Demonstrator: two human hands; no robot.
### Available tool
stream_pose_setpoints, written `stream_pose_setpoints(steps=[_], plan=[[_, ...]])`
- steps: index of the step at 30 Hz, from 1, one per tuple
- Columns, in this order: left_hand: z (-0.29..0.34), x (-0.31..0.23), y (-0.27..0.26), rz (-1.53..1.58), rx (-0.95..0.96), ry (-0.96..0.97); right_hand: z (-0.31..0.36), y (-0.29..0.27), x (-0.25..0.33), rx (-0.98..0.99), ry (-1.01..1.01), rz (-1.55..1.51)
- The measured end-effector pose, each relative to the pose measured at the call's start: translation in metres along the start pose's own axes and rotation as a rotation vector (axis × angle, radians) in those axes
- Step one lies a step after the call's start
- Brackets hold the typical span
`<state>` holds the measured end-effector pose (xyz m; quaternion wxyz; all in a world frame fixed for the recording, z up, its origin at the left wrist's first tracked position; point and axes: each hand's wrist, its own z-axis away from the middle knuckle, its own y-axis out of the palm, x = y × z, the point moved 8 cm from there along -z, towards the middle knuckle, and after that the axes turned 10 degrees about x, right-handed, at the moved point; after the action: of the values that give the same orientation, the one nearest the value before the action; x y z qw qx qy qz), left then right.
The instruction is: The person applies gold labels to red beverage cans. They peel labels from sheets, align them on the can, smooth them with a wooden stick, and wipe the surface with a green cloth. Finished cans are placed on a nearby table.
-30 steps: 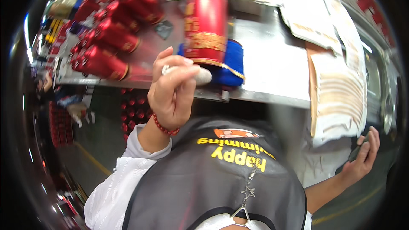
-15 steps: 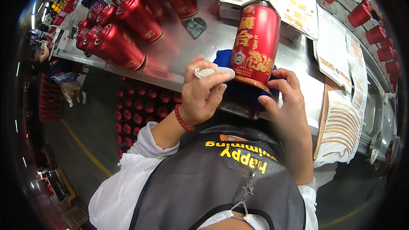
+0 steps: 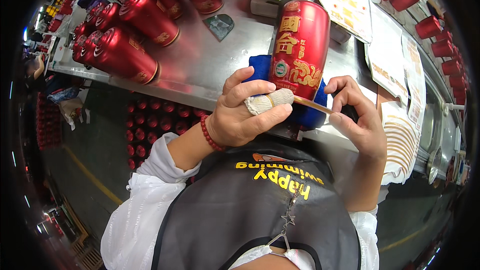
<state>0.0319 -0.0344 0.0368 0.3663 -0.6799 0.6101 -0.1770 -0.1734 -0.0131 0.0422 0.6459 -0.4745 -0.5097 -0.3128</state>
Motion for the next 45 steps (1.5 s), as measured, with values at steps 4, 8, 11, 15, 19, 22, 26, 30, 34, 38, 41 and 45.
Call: stream_pose_setpoints(steps=[4, 8, 11, 15, 19, 22, 26, 30, 34, 38, 41, 45], plan=[[-0.013, -0.008, 0.001, -0.037, 0.027, 0.074, 0.000, -0.001, -0.015, -0.009, 0.047, -0.040], [-0.018, 0.003, 0.004, 0.047, -0.006, -0.014, 0.005, 0.000, -0.025, -0.031, 0.037, -0.061], [0.004, 0.018, -0.004, 0.089, -0.118, -0.136, 0.008, -0.003, -0.015, -0.023, -0.002, -0.055], [0.000, 0.008, -0.001, 0.049, -0.070, -0.050, 0.013, -0.008, -0.017, -0.036, 0.071, -0.038], [-0.009, 0.000, 0.000, -0.040, -0.010, 0.062, 0.018, -0.008, -0.034, -0.080, 0.083, -0.062], [-0.019, -0.009, 0.005, -0.080, 0.056, 0.164, 0.017, -0.005, -0.041, -0.084, 0.099, -0.076], [-0.035, 0.018, 0.009, 0.240, 0.061, -0.123, 0.020, -0.005, -0.043, -0.092, 0.093, -0.088], [-0.014, 0.048, 0.018, 0.516, -0.039, -0.361, 0.021, -0.009, -0.016, -0.100, 0.004, -0.078], [-0.019, 0.042, 0.025, 0.477, 0.105, -0.452, 0.022, -0.011, -0.009, -0.100, 0.014, -0.017], [-0.023, 0.039, 0.027, 0.445, 0.097, -0.448, 0.024, -0.010, -0.029, -0.162, 0.056, -0.047], [-0.022, 0.038, 0.029, 0.412, 0.108, -0.451, 0.023, -0.005, -0.040, -0.152, 0.075, -0.041], [-0.010, 0.045, 0.033, 0.533, 0.091, -0.501, 0.024, -0.003, -0.044, -0.153, 0.095, -0.089]])
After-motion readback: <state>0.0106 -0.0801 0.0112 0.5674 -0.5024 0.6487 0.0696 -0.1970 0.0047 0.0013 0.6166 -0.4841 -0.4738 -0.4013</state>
